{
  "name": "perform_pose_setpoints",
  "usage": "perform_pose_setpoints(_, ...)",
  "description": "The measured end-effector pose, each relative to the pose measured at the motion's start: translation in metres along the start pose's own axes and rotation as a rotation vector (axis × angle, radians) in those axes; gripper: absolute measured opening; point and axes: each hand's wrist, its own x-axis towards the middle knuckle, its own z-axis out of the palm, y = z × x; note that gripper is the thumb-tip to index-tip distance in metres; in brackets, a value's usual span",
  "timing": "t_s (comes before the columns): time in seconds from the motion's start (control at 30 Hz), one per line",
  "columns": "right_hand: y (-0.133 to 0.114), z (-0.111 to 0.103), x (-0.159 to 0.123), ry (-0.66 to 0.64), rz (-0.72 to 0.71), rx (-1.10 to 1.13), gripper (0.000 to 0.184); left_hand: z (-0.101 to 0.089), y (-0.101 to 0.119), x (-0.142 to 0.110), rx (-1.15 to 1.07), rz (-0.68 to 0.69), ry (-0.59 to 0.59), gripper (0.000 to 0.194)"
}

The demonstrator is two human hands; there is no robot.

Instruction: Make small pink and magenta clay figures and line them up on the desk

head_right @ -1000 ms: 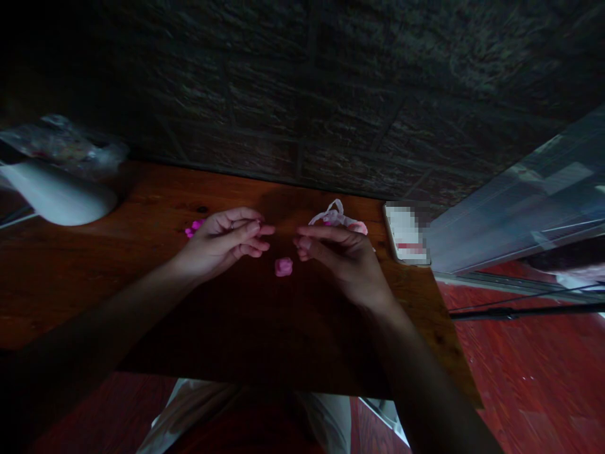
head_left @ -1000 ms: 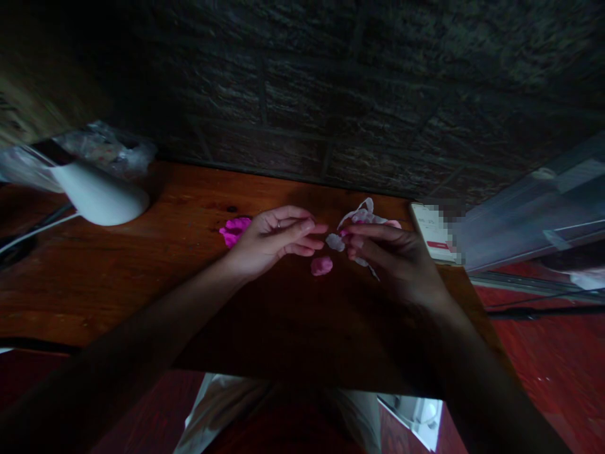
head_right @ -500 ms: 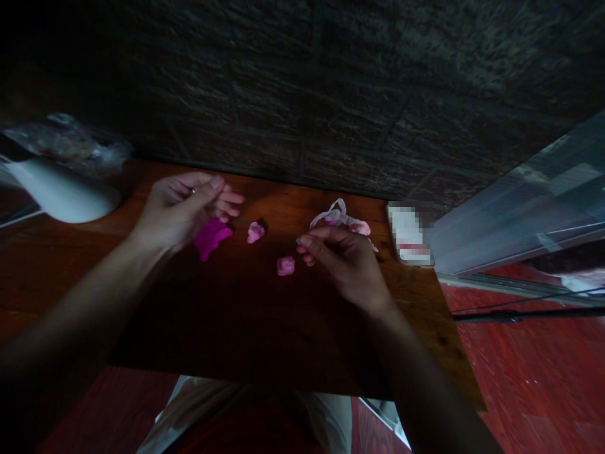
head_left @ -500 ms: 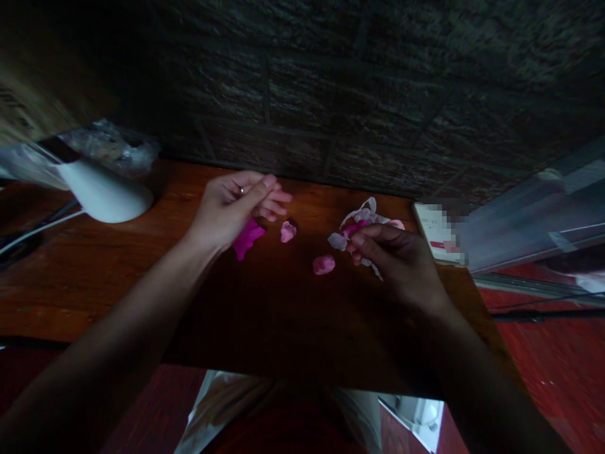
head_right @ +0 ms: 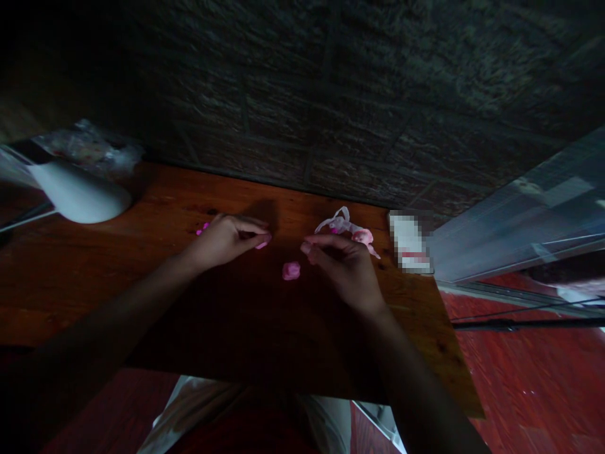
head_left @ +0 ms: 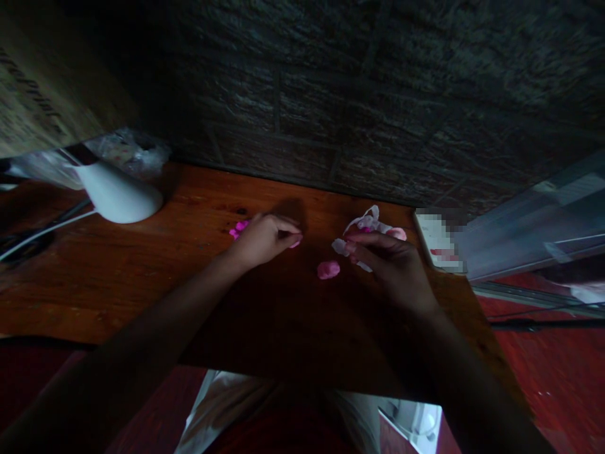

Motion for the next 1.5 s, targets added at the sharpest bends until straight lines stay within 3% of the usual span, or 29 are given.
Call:
perform_pose_setpoints(0.3, -0.006, -0.001, -0.005, -0.078, -0.007, 0.037, 0.021, 0.005, -0.006, 0.005, -0.307, 0.009, -0.014, 0.012)
perform_pose_setpoints(0.47, -0.007, 0.0, -0.006, -0.089, -0.022, 0.078, 0.023, 0.009, -0.006, 0.009, -0.393, -0.126, -0.061, 0.008)
perform_pose_setpoints(0.57, -0.008, 0.001, -0.006, -0.082, -0.04, 0.071, 0.017, 0.012, -0.005, 0.009, -0.537, -0.272, -0.051, 0.027)
perform_pose_setpoints(0.67, -0.009, 0.001, -0.006, -0.083, -0.066, 0.032, 0.013, 0.008, 0.0, 0.007, -0.56, -0.318, 0.012, 0.048)
perform_pose_setpoints(0.73, -0.009, 0.002, -0.007, -0.073, -0.079, 0.007, 0.014, 0.002, 0.008, 0.004, -0.475, -0.263, 0.041, 0.051)
perform_pose_setpoints(0.83, -0.009, 0.005, -0.007, -0.03, -0.081, 0.019, 0.015, -0.005, 0.026, -0.001, -0.293, 0.016, 0.185, 0.043)
perform_pose_setpoints(0.93, -0.008, 0.007, -0.007, -0.015, -0.057, 0.054, 0.013, -0.002, 0.043, -0.007, -0.277, 0.257, 0.17, 0.028)
perform_pose_setpoints(1.0, -0.008, 0.008, -0.007, -0.021, -0.041, 0.068, 0.012, 0.004, 0.05, -0.009, -0.287, 0.339, 0.136, 0.022)
perform_pose_setpoints(1.37, -0.007, 0.014, -0.012, -0.097, 0.014, 0.122, 0.015, 0.013, 0.056, -0.016, -0.292, 0.421, 0.182, 0.019)
perform_pose_setpoints(1.5, -0.008, 0.013, -0.012, -0.109, 0.047, 0.157, 0.012, 0.016, 0.053, -0.017, -0.226, 0.538, 0.213, 0.025)
